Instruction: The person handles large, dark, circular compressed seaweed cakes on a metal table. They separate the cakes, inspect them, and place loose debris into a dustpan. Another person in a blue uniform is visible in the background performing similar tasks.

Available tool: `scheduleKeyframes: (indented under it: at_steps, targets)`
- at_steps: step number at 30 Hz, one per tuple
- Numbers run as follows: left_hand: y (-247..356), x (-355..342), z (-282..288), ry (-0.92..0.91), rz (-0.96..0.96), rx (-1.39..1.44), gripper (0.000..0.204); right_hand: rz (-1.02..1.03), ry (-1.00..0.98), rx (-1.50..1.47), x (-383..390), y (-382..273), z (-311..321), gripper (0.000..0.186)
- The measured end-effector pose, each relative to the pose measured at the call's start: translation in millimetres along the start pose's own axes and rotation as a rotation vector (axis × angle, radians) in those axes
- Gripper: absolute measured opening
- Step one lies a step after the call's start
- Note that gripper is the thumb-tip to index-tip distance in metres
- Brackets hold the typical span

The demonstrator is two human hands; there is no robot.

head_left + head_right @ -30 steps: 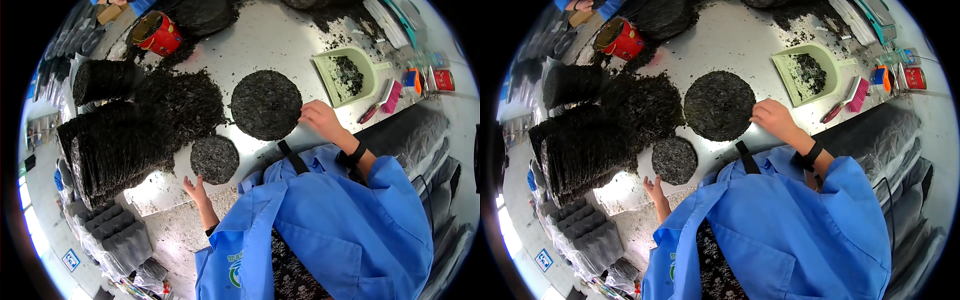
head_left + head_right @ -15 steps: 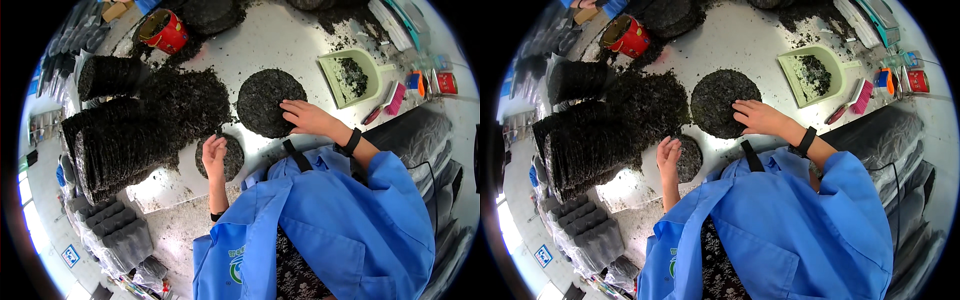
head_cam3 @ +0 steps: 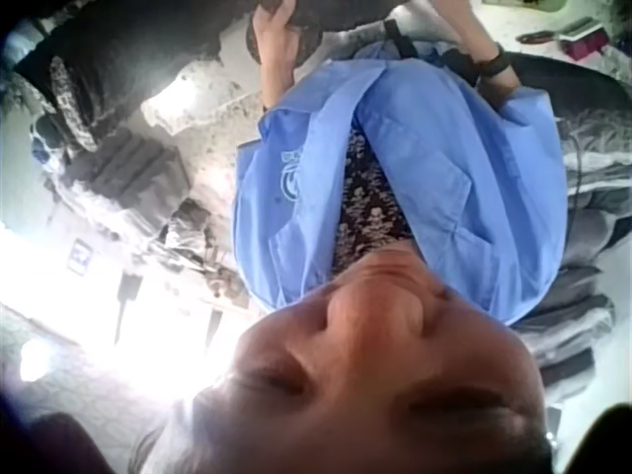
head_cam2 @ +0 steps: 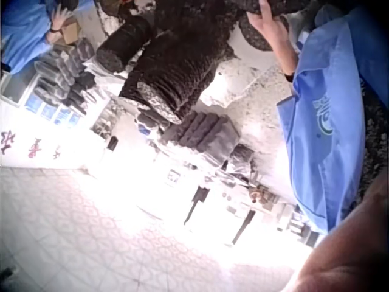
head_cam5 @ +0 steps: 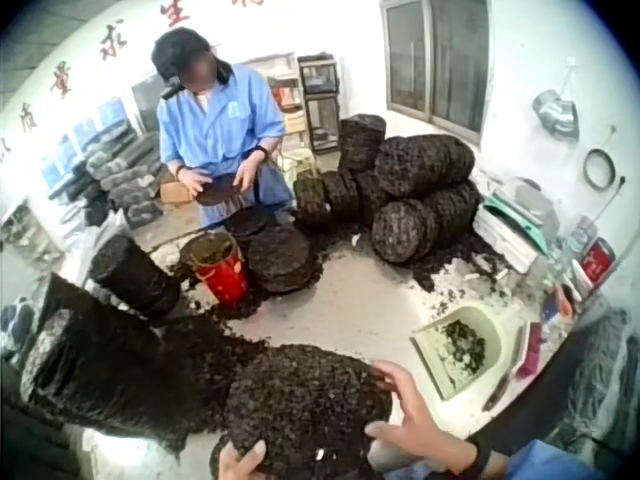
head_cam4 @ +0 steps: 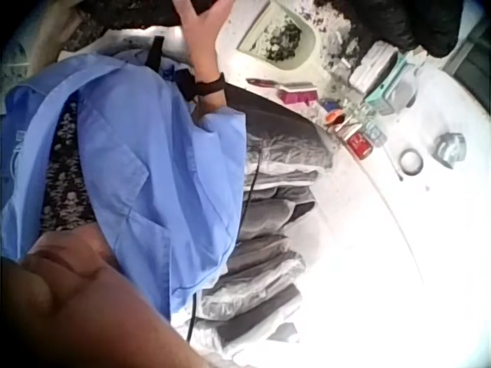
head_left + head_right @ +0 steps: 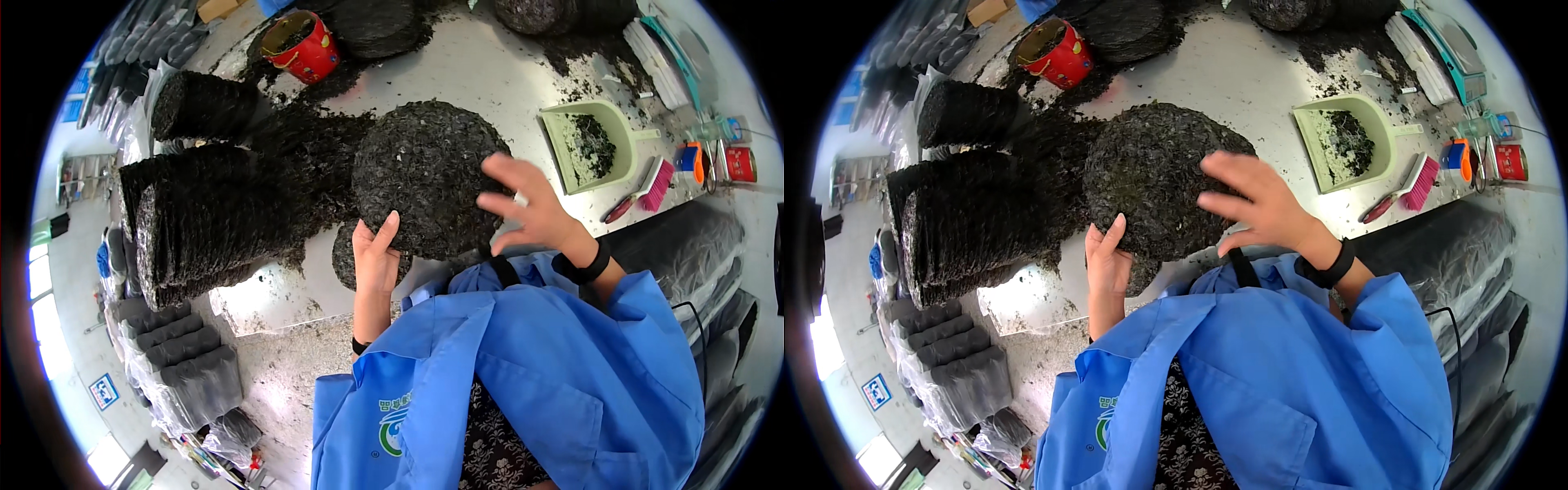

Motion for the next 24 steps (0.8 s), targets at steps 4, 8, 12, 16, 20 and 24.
scheduleKeyframes:
  at_steps: [4,8,12,16,20,24]
  targets:
    - [-3.1,3.1,8.5,-0.004,-0.022,0.007,0.034,-0.469,0.253,-0.601,2.3,22.2,0.9,0.064]
    - [-7.3,4.9,8.5,-0.045,-0.027,0.052,0.035,-0.791,0.3,-1.383,3.2,37.8,-30.9,0.047]
    - [-6.6,6.7,7.3,-0.085,-0.042,0.095,0.035,-0.853,0.401,-1.512,4.9,38.6,-36.2,0.036]
    - [-5.0,7.0,7.0,-0.103,-0.042,0.106,0.036,-0.87,0.409,-1.474,7.3,38.9,-37.2,0.035]
    - [-0.5,11.1,5.6,-0.147,-0.041,0.116,0.04,-0.841,0.4,-1.45,5.9,37.6,-36.2,0.034]
    - [11.7,9.5,-0.9,-0.288,-0.044,0.22,0.053,-0.754,0.305,-1.377,0.1,41.5,-26.5,0.031]
Point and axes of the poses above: each hand's wrist, its own x-axis away from the middle knuckle, its own z-axis out of the back of the hand, y = z × x, the point moved 5 cm from there along -x, towards the middle knuckle, and after that the axes turned 9 degrees about -y, right-handed, at the moved point
